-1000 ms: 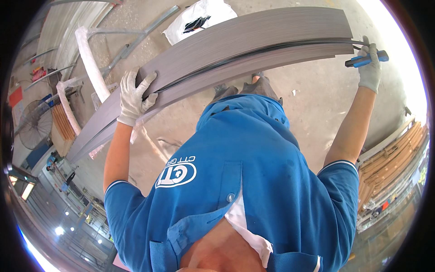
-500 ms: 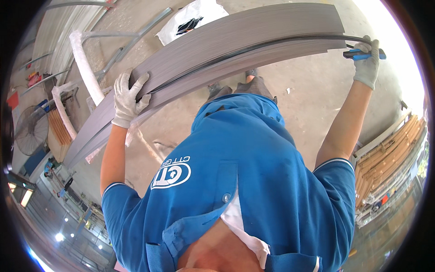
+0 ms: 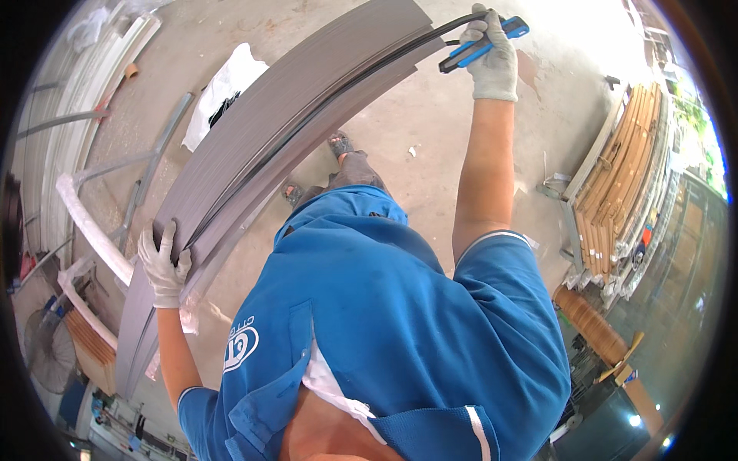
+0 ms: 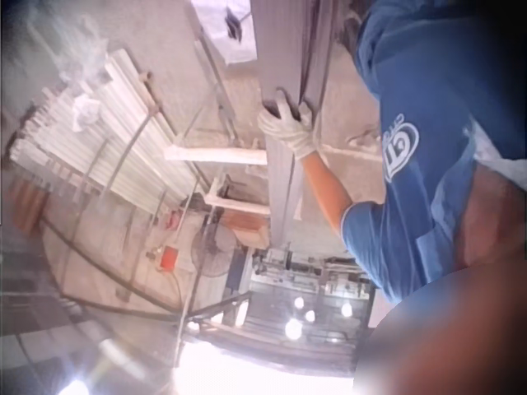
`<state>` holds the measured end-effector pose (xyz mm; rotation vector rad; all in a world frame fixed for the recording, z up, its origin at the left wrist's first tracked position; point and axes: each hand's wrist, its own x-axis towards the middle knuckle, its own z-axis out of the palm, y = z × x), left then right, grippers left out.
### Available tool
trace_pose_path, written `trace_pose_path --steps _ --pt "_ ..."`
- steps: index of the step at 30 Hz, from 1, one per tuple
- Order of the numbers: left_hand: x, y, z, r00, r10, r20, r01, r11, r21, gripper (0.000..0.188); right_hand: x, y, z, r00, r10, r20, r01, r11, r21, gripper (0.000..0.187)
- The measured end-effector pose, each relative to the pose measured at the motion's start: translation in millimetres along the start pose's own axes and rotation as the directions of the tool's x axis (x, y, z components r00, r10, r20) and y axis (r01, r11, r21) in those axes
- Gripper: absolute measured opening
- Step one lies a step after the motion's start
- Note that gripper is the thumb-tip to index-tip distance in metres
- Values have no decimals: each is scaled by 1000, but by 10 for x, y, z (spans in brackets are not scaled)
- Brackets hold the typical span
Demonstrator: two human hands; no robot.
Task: The person inserts a black rubber seal into a groove on a long gray molding using a blue utility knife to guide and press the seal along the length. The person then measures a stack of similar moldings with a tape measure and places the knife on the stack.
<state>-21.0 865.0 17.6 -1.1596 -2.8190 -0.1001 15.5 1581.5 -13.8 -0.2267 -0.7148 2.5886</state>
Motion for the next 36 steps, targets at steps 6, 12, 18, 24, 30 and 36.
trace_pose_path --steps 6,12,18,24,30,36 --pt "-28 -20 24 1000 7 -6 -7 1000 0 56 47 37 1 967 -93 -236 21 956 -291 24" --pt "-15 15 5 1000 0 1 0 1000 6 57 62 144 23 920 -274 -280 40 777 -629 26" --pt "-2 24 -7 1000 -2 1 2 1000 -3 57 211 281 -91 887 -359 -289 -29 583 -812 27" --pt "-24 -1 15 1000 2 -19 -3 1000 -7 56 406 317 -224 878 -381 -291 -90 465 -881 29" --pt "7 16 4 1000 -1 -20 0 1000 -7 56 604 163 -425 879 -423 -219 -45 384 -922 29" --pt "8 43 -49 997 -43 60 42 999 18 56 859 131 -426 868 -431 -246 -194 162 -968 24"
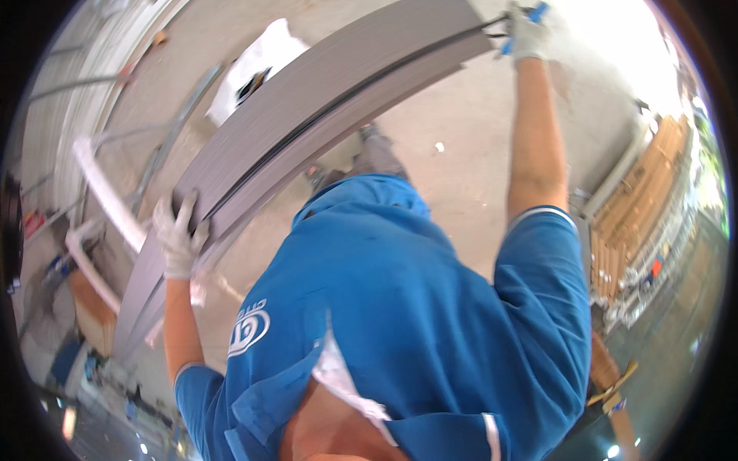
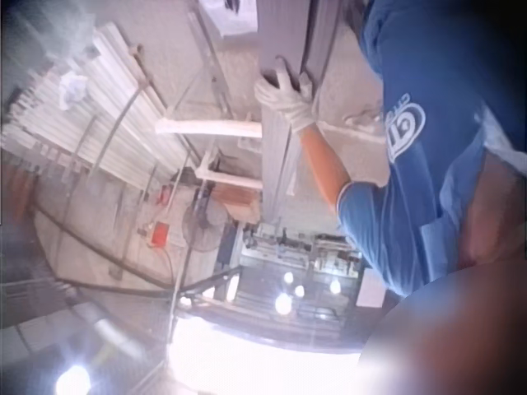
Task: The person inserts a black rubber seal into a groove on a long gray molding using a blue utility knife to guide and press the seal along the length. The person then measures a stack of similar moldings with a tape measure and places the knife on the stack.
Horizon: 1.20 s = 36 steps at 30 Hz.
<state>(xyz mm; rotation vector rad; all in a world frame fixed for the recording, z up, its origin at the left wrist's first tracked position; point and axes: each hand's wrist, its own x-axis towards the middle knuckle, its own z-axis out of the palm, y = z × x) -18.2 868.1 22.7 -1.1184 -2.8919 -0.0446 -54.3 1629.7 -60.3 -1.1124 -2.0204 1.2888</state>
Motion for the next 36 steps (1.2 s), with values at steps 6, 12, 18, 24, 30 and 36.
trace_pose_path --steps 6,12,18,24,30,36 --pt "19 -4 22 996 5 -90 -9 999 -41 55 -302 -162 -125 992 128 -15 -122 968 219 27" --pt "46 33 0 997 -20 -80 14 997 -81 54 -101 -148 -10 992 125 -5 -120 965 234 31" --pt "44 20 -16 999 -5 -45 3 999 -35 56 19 -96 170 984 177 37 -180 971 154 29" --pt "82 35 -32 998 28 -62 -29 999 -22 55 -24 106 324 951 204 233 -232 968 98 34" --pt "164 97 -74 999 30 -41 -29 1000 7 54 94 265 266 874 166 456 -232 968 93 35" --pt "364 239 -48 999 41 -22 -41 998 -37 56 109 311 264 875 182 448 -270 953 140 34"
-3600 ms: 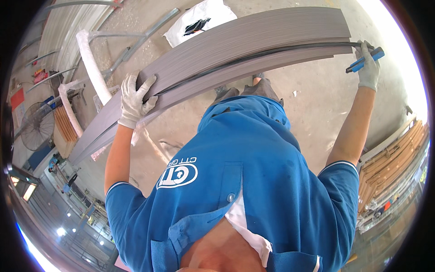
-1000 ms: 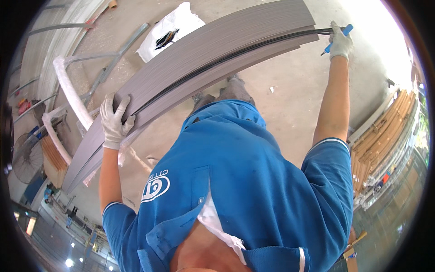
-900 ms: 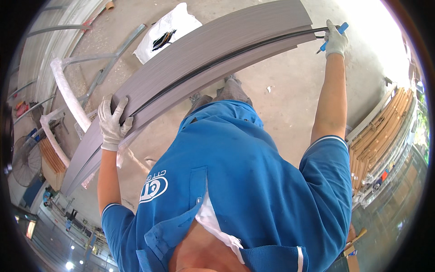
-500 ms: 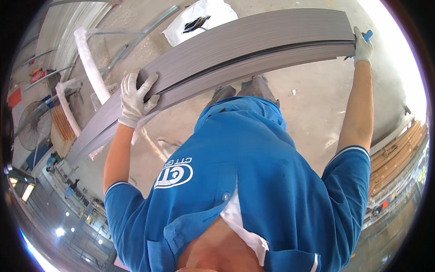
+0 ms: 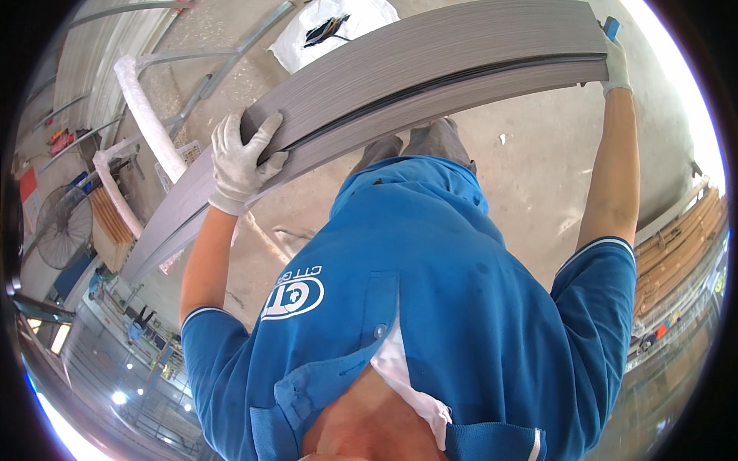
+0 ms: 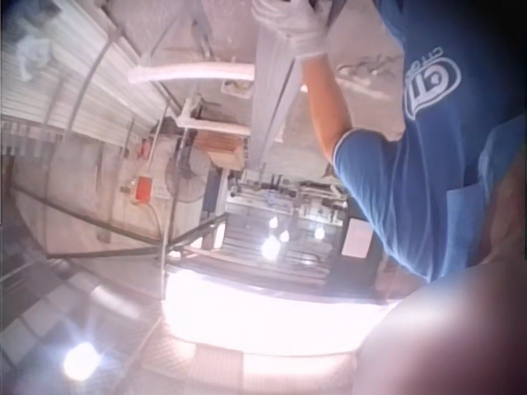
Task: The person inserts a black rubber seal into a groove on a long gray molding using a blue utility knife to guide and press the seal along the length. The person then measures a stack of similar moldings with a tape measure and places the knife on the stack.
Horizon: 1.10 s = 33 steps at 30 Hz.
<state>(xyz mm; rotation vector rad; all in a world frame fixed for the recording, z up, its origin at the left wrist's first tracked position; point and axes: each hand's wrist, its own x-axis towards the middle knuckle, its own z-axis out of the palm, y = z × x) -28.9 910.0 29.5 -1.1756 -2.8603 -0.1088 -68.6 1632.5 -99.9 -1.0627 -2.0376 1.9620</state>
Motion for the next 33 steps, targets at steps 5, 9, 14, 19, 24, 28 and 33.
trace_pose_path --steps 5,9,14,19,24,28,33 --pt "212 126 41 998 13 -57 -16 999 -41 50 2 -1 46 999 -38 -34 38 999 -10 34" --pt "354 215 60 998 31 -57 -35 998 -55 54 -58 -14 81 998 -19 -62 19 1000 6 35" --pt "504 332 88 998 36 -51 -40 995 -88 60 -172 -76 146 999 -51 -11 51 997 65 29" --pt "626 411 98 997 52 -55 -57 994 -92 62 -215 -108 238 998 -69 -12 69 997 26 27" --pt "701 449 86 997 66 -31 -69 992 -103 62 -231 -102 280 996 -85 -15 85 996 6 25" --pt "729 474 76 998 60 -12 -61 991 -119 62 -244 -112 305 995 -94 -16 94 996 -6 23" --pt "770 467 59 997 69 17 -66 986 -152 62 -265 -140 331 994 -108 -17 108 994 -20 22"
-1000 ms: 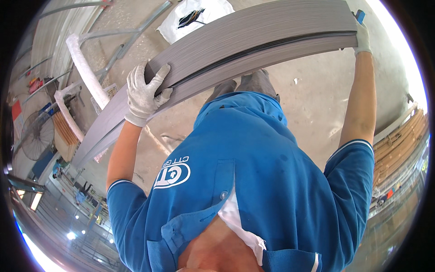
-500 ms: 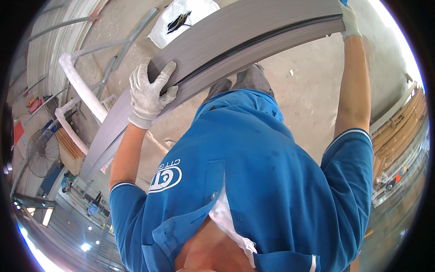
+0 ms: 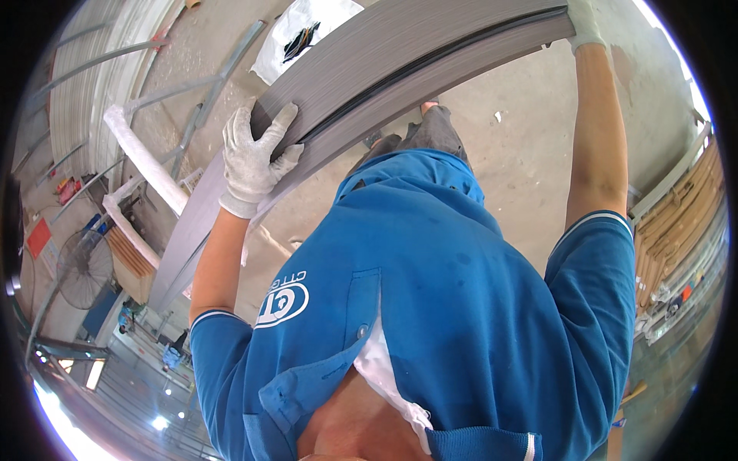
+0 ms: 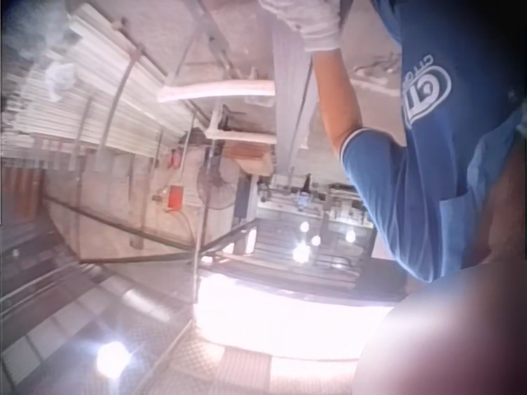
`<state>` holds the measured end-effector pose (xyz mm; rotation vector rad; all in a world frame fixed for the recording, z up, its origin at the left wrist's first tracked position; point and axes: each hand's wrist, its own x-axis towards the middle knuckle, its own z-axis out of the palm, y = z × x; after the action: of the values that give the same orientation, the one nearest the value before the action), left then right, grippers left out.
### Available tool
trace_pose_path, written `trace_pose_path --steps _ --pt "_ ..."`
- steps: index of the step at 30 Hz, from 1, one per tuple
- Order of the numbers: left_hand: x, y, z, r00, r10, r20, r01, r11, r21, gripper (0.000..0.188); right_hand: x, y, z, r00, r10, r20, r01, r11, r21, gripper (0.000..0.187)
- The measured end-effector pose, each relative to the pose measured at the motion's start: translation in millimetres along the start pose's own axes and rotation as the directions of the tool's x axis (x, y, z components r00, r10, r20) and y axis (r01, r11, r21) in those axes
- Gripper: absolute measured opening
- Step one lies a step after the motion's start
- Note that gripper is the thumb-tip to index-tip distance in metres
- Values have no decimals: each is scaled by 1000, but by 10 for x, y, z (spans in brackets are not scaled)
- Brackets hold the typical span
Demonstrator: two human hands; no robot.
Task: The person inserts a black rubber seal into a groove on a long gray molding using a blue utility knife to guide and press the seal along the length. The person then measures a stack of similar moldings with a tape measure and places the knife on the stack.
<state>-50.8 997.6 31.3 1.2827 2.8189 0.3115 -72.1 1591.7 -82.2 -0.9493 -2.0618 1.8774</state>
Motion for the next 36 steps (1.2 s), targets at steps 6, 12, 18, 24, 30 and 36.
trace_pose_path --steps 6,12,18,24,30,36 --pt "60 50 -9 1000 -20 11 20 1000 10 61 -32 -11 18 1000 -5 -7 5 1000 -15 20" --pt "217 194 46 999 -34 -7 34 999 22 58 -53 -39 41 1000 -12 -12 12 1000 -26 18" --pt "480 328 109 1000 -3 -25 3 1000 14 57 -101 -74 50 999 -20 -25 19 999 -30 17" --pt "746 483 199 999 7 -36 -7 1000 -12 56 -142 -65 51 999 -30 -43 27 998 -56 17" --pt "952 585 246 997 50 -65 -51 999 -7 53 -99 -9 63 999 -42 5 41 998 49 15" --pt "1203 733 325 996 50 -67 -54 997 -51 52 -38 53 87 998 -56 40 50 989 140 13"
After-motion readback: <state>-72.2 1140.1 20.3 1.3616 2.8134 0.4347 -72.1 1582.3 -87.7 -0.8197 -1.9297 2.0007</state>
